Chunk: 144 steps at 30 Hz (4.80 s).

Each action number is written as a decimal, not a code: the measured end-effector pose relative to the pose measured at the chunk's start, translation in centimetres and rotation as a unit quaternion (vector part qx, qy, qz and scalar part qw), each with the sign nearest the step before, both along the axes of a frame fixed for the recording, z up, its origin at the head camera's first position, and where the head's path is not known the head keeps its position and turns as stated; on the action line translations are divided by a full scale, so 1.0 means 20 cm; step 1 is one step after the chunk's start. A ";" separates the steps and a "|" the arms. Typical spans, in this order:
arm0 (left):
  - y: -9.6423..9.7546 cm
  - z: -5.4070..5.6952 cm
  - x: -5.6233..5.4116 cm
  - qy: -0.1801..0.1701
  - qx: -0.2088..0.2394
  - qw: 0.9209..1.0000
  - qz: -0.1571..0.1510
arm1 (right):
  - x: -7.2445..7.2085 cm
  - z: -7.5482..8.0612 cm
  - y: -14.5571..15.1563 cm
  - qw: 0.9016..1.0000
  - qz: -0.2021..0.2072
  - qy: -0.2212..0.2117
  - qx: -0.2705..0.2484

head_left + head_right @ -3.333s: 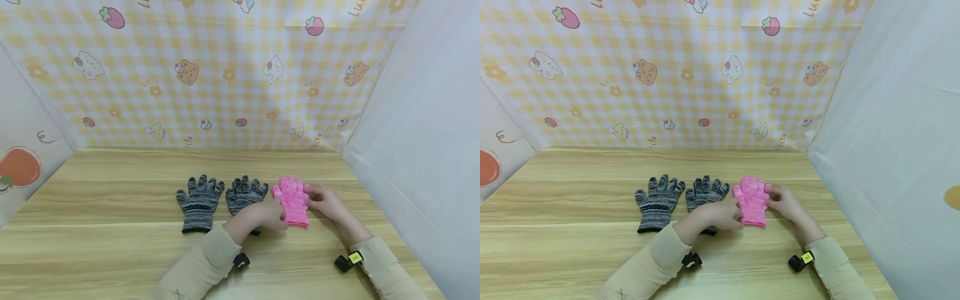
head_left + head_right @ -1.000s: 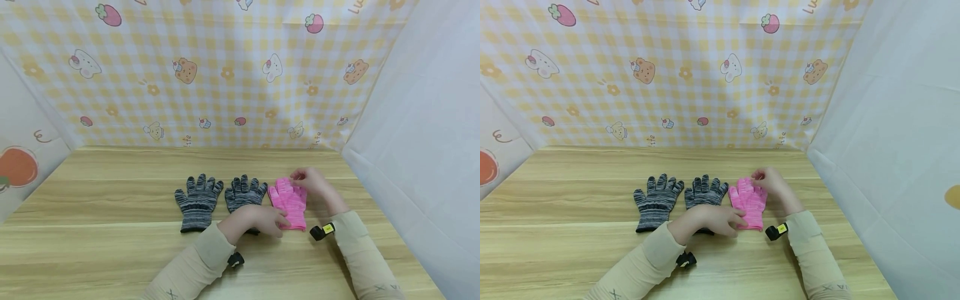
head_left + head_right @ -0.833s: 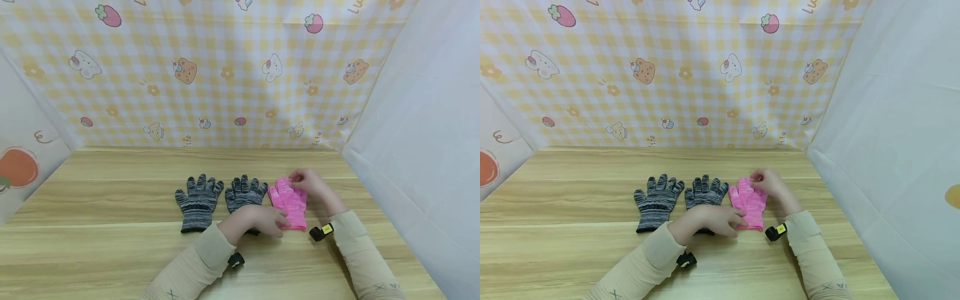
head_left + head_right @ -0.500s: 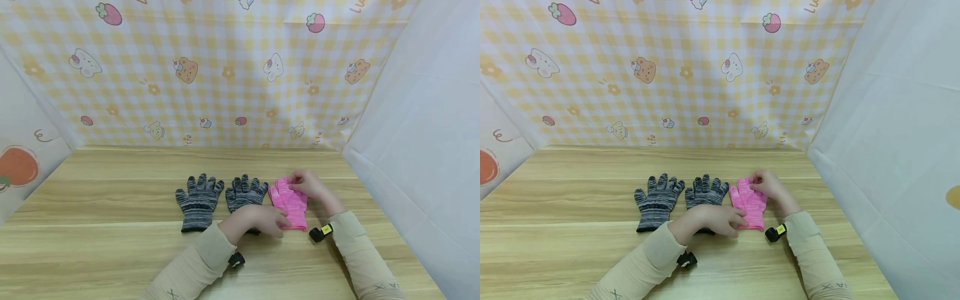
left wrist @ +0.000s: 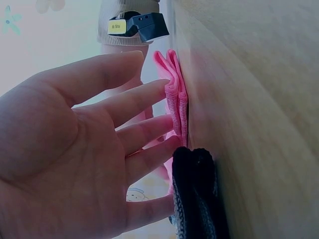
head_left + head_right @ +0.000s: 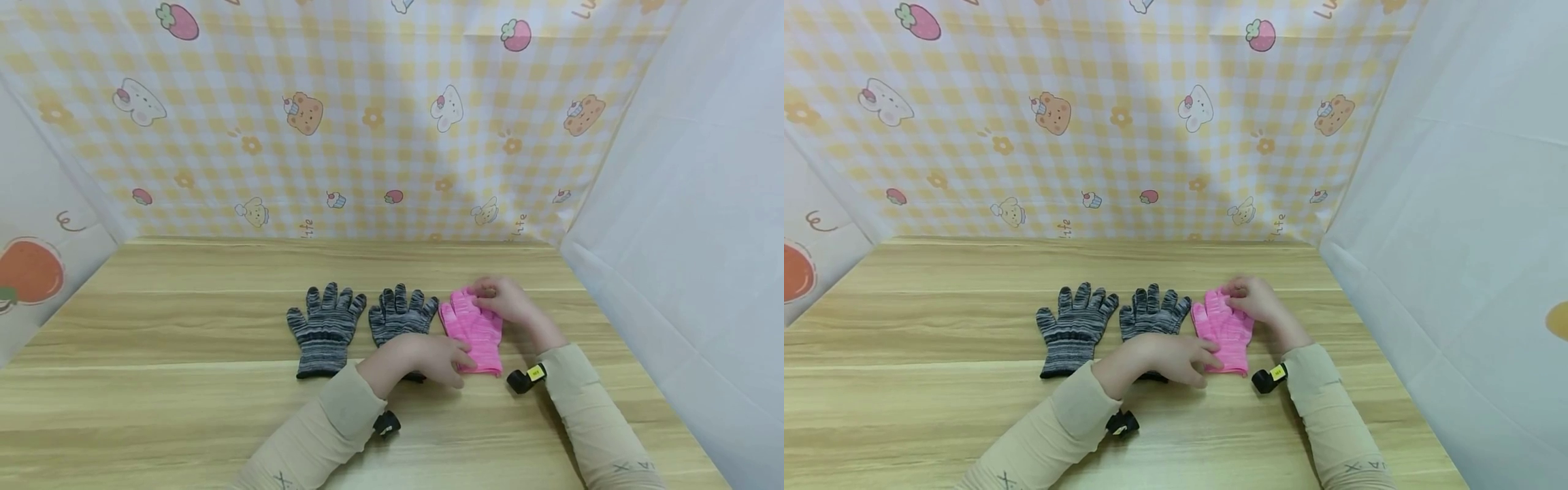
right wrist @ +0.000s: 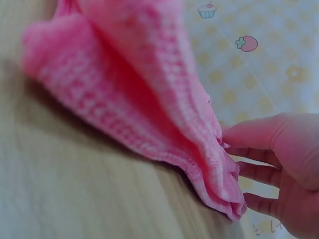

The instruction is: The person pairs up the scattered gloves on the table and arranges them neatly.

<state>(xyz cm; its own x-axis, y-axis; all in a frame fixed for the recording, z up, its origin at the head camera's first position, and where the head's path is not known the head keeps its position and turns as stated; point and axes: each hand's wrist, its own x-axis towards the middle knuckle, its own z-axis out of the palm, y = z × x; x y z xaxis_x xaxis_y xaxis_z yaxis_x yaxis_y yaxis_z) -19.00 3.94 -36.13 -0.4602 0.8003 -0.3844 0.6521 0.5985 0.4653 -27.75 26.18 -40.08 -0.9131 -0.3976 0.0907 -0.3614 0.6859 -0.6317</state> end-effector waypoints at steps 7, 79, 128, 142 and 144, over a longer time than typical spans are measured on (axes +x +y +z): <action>0.00 0.00 0.00 0.007 -0.005 1.000 -0.003 | 0.01 0.00 0.00 1.000 0.018 -0.017 0.007; -0.01 -0.01 -0.01 0.014 -0.002 1.000 -0.025 | 0.09 0.03 -0.12 0.991 0.108 0.014 0.081; 0.00 -0.01 -0.01 0.016 -0.006 1.000 -0.016 | 0.07 0.02 -0.10 0.990 0.097 0.038 0.096; -0.01 -0.02 -0.01 0.017 -0.001 1.000 -0.013 | 0.06 0.03 -0.06 0.997 0.065 0.001 0.028; -0.01 -0.01 -0.01 0.016 -0.002 1.000 -0.011 | 0.05 0.05 -0.04 1.000 0.031 -0.001 0.003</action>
